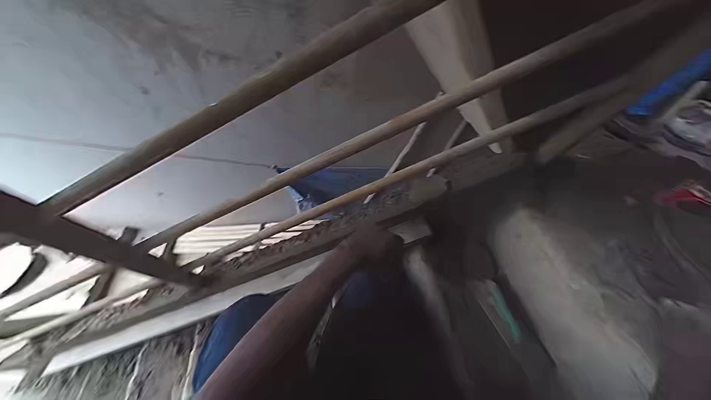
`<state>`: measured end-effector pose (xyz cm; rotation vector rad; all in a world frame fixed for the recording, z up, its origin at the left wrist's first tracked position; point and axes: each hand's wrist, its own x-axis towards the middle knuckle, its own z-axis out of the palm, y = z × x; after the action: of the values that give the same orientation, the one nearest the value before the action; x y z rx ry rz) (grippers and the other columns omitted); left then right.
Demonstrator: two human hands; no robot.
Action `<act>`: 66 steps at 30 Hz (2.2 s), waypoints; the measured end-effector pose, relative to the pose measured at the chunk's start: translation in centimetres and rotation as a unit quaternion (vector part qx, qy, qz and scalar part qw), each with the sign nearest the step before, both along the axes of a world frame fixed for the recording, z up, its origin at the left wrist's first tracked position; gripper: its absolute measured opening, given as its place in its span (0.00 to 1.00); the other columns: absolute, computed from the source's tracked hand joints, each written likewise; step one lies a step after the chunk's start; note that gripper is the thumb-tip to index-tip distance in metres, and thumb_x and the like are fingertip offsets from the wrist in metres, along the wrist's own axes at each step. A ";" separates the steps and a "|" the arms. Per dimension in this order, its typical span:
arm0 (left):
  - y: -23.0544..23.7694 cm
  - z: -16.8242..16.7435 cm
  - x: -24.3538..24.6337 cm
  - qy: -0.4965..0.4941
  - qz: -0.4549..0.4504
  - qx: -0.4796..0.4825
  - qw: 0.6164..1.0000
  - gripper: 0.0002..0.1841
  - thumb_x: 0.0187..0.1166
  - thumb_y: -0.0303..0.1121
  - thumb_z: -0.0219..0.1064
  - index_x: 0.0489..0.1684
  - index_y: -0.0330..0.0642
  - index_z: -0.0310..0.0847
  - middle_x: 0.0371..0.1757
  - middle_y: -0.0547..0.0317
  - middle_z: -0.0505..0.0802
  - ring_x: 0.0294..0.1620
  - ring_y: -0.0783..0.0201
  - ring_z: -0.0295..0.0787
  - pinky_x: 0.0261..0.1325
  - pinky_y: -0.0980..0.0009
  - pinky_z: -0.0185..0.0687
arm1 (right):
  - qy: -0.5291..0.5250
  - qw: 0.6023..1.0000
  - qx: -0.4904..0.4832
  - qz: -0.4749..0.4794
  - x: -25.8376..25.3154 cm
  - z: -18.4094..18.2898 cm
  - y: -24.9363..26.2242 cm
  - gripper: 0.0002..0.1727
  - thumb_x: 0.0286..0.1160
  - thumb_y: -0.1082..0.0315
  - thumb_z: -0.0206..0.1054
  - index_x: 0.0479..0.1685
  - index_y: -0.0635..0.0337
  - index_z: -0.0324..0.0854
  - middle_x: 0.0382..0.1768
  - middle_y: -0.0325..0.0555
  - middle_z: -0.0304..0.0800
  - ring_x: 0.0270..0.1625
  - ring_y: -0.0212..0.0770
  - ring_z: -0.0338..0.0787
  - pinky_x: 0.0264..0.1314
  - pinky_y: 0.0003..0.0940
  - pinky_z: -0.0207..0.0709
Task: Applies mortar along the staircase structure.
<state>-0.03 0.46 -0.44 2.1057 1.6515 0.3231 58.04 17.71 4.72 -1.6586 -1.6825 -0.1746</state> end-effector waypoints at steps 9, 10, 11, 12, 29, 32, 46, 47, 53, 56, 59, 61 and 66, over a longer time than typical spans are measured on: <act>2.0 -2.1 -1.1 -0.012 -0.006 -0.004 1.000 0.10 0.82 0.37 0.67 0.52 0.49 0.92 0.42 0.50 0.97 0.42 0.46 0.96 0.51 0.37 0.87 | 0.211 0.975 0.004 -0.074 -5.0 3.6 -0.1 0.17 0.86 0.66 0.64 0.66 0.63 0.85 0.59 0.57 0.92 0.58 0.47 0.93 0.65 0.46 0.86; 2.1 -2.2 -1.0 -0.014 -0.009 0.000 1.000 0.10 0.82 0.37 0.67 0.52 0.48 0.92 0.42 0.50 0.97 0.42 0.46 0.96 0.51 0.37 0.86 | 0.240 0.969 0.007 -0.065 -5.2 3.6 -0.2 0.16 0.86 0.66 0.64 0.64 0.63 0.86 0.57 0.57 0.92 0.54 0.46 0.94 0.60 0.45 0.88; 2.1 -2.3 -1.0 -0.019 -0.016 0.006 1.000 0.10 0.82 0.37 0.67 0.51 0.47 0.92 0.41 0.50 0.97 0.41 0.46 0.96 0.50 0.37 0.87 | 0.262 0.963 0.003 -0.060 -5.5 3.6 -0.3 0.15 0.87 0.66 0.63 0.63 0.63 0.86 0.55 0.56 0.92 0.51 0.45 0.94 0.57 0.45 0.89; 2.2 -2.3 -1.0 -0.023 -0.020 0.010 0.999 0.10 0.81 0.37 0.67 0.50 0.47 0.92 0.41 0.51 0.97 0.41 0.47 0.96 0.50 0.38 0.87 | 0.281 0.958 -0.001 -0.055 -5.6 3.6 -0.3 0.15 0.87 0.66 0.63 0.62 0.63 0.87 0.53 0.56 0.92 0.48 0.45 0.94 0.55 0.44 0.89; 1.5 -1.6 -1.1 -0.020 -0.015 -0.012 1.000 0.12 0.84 0.38 0.65 0.53 0.44 0.91 0.44 0.46 0.96 0.45 0.45 0.94 0.56 0.37 0.85 | 0.706 0.699 0.112 0.024 -8.1 5.2 -0.2 0.12 0.93 0.67 0.53 0.63 0.64 0.74 0.43 0.47 0.85 0.41 0.38 0.89 0.47 0.35 0.87; 1.2 -1.1 -1.1 -0.001 -0.008 -0.032 0.999 0.14 0.85 0.42 0.62 0.55 0.47 0.90 0.43 0.49 0.96 0.46 0.47 0.94 0.56 0.39 0.85 | 0.776 0.619 0.122 0.028 -8.7 6.0 0.3 0.13 0.93 0.64 0.52 0.67 0.59 0.68 0.51 0.47 0.83 0.49 0.38 0.90 0.54 0.34 0.87; 1.0 -0.7 -1.5 0.012 -0.016 -0.004 1.000 0.14 0.87 0.42 0.59 0.52 0.48 0.90 0.44 0.51 0.95 0.47 0.48 0.94 0.56 0.40 0.84 | 0.819 0.552 0.110 0.113 -12.5 8.0 2.6 0.23 0.96 0.54 0.42 0.78 0.56 0.66 0.69 0.47 0.81 0.69 0.43 0.86 0.69 0.41 0.82; 1.0 -0.7 -1.5 0.014 -0.012 0.000 1.000 0.14 0.87 0.42 0.59 0.52 0.48 0.90 0.44 0.50 0.95 0.48 0.46 0.94 0.56 0.39 0.84 | 0.824 0.545 0.111 0.110 -12.6 8.4 2.8 0.22 0.95 0.54 0.46 0.75 0.56 0.68 0.66 0.47 0.83 0.67 0.43 0.87 0.68 0.41 0.83; 1.7 -1.7 -1.8 -0.067 -0.007 0.015 0.998 0.12 0.85 0.35 0.64 0.55 0.40 0.90 0.43 0.48 0.97 0.43 0.45 0.96 0.54 0.36 0.87 | 0.839 0.517 0.138 0.100 -12.9 11.1 3.6 0.23 0.95 0.59 0.46 0.79 0.62 0.67 0.73 0.56 0.79 0.73 0.49 0.84 0.73 0.43 0.79; 1.6 -1.3 -1.6 -0.082 -0.010 0.027 0.996 0.12 0.84 0.31 0.63 0.56 0.37 0.89 0.43 0.46 0.97 0.43 0.44 0.97 0.54 0.37 0.87 | 0.842 0.511 0.146 0.099 -12.9 12.3 3.6 0.23 0.95 0.58 0.46 0.80 0.60 0.67 0.75 0.55 0.77 0.74 0.48 0.82 0.72 0.42 0.78; 1.5 -1.5 -1.6 -0.080 -0.013 0.034 0.996 0.12 0.84 0.32 0.64 0.56 0.37 0.89 0.42 0.47 0.97 0.42 0.44 0.97 0.53 0.37 0.87 | 0.838 0.515 0.155 0.097 -12.8 13.2 3.4 0.24 0.96 0.57 0.45 0.80 0.61 0.67 0.75 0.55 0.77 0.74 0.48 0.82 0.73 0.41 0.78; 1.5 -1.4 -1.6 -0.072 -0.008 0.027 0.997 0.12 0.84 0.33 0.64 0.56 0.38 0.88 0.43 0.48 0.97 0.43 0.45 0.97 0.54 0.37 0.87 | 0.840 0.507 0.170 0.092 -12.7 13.7 3.5 0.23 0.95 0.58 0.46 0.79 0.61 0.67 0.74 0.56 0.77 0.74 0.48 0.82 0.73 0.41 0.78; 1.6 -2.0 -2.0 -0.063 -0.022 0.038 0.997 0.11 0.85 0.34 0.64 0.53 0.38 0.89 0.43 0.47 0.97 0.43 0.44 0.97 0.53 0.36 0.87 | 0.841 0.494 0.194 0.103 -12.2 15.3 3.4 0.26 0.96 0.54 0.42 0.82 0.58 0.65 0.77 0.53 0.75 0.78 0.47 0.79 0.76 0.43 0.75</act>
<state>-2.01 2.06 -2.39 2.1265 1.5412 0.5008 45.84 21.14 20.00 -0.4949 -0.1279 0.8842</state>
